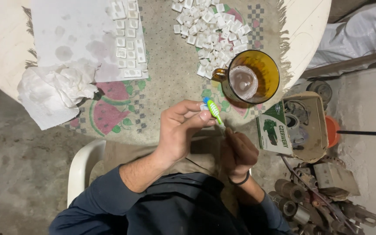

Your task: Cleaning individual keyboard keycaps using a toothbrush and a cloth.

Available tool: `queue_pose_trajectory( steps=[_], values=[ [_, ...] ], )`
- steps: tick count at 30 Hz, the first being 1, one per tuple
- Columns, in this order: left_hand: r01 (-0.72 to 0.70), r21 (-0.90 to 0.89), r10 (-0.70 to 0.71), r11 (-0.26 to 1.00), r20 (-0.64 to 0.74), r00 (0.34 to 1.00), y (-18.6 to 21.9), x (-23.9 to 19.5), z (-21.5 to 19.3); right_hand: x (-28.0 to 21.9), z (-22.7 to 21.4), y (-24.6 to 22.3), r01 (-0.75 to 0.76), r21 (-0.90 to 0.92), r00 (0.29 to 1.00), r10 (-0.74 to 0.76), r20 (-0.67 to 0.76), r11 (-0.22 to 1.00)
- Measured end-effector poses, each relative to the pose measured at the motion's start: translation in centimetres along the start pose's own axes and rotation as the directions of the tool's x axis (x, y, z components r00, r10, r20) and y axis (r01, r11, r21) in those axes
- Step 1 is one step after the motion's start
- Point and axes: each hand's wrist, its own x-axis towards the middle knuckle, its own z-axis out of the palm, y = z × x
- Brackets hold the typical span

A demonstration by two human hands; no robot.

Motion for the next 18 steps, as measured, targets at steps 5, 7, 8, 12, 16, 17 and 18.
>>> queue_pose_trajectory(
  steps=[5,7,8,12,16,17,18],
  values=[
    [-0.045,0.017,0.045,0.999,-0.003,0.999,1.8,0.2,1.2,0.2,0.4,-0.1,0.03,0.003,1.0,-0.03,0.006,1.0],
    [-0.082,0.047,0.083,0.996,-0.014,0.996,1.7,0.3,0.7,0.3,0.4,0.0,0.02,0.023,1.0,-0.02,0.008,1.0],
    [-0.033,0.045,0.033,0.998,-0.015,0.999,0.8,0.2,0.0,0.5,0.4,0.0,0.016,0.028,1.0,-0.016,0.007,0.999],
    [-0.006,-0.036,0.007,0.999,0.046,0.999,0.2,-0.3,0.1,1.0,0.7,-0.9,-0.021,0.029,1.0,0.021,-0.005,0.999],
    [-0.02,0.02,0.019,1.0,0.004,1.0,1.9,0.0,0.3,-0.9,0.7,0.5,-0.025,-0.032,1.0,0.025,0.014,0.999],
    [0.029,-0.041,-0.028,0.999,0.033,0.999,1.3,-0.3,0.0,-0.3,0.8,0.1,0.007,-0.032,1.0,-0.007,-0.002,0.999],
    [0.079,-0.1,-0.073,0.992,0.064,0.995,0.6,-0.6,-0.2,0.3,0.8,-0.2,0.038,-0.032,0.999,-0.039,-0.017,0.999]
  ],
)
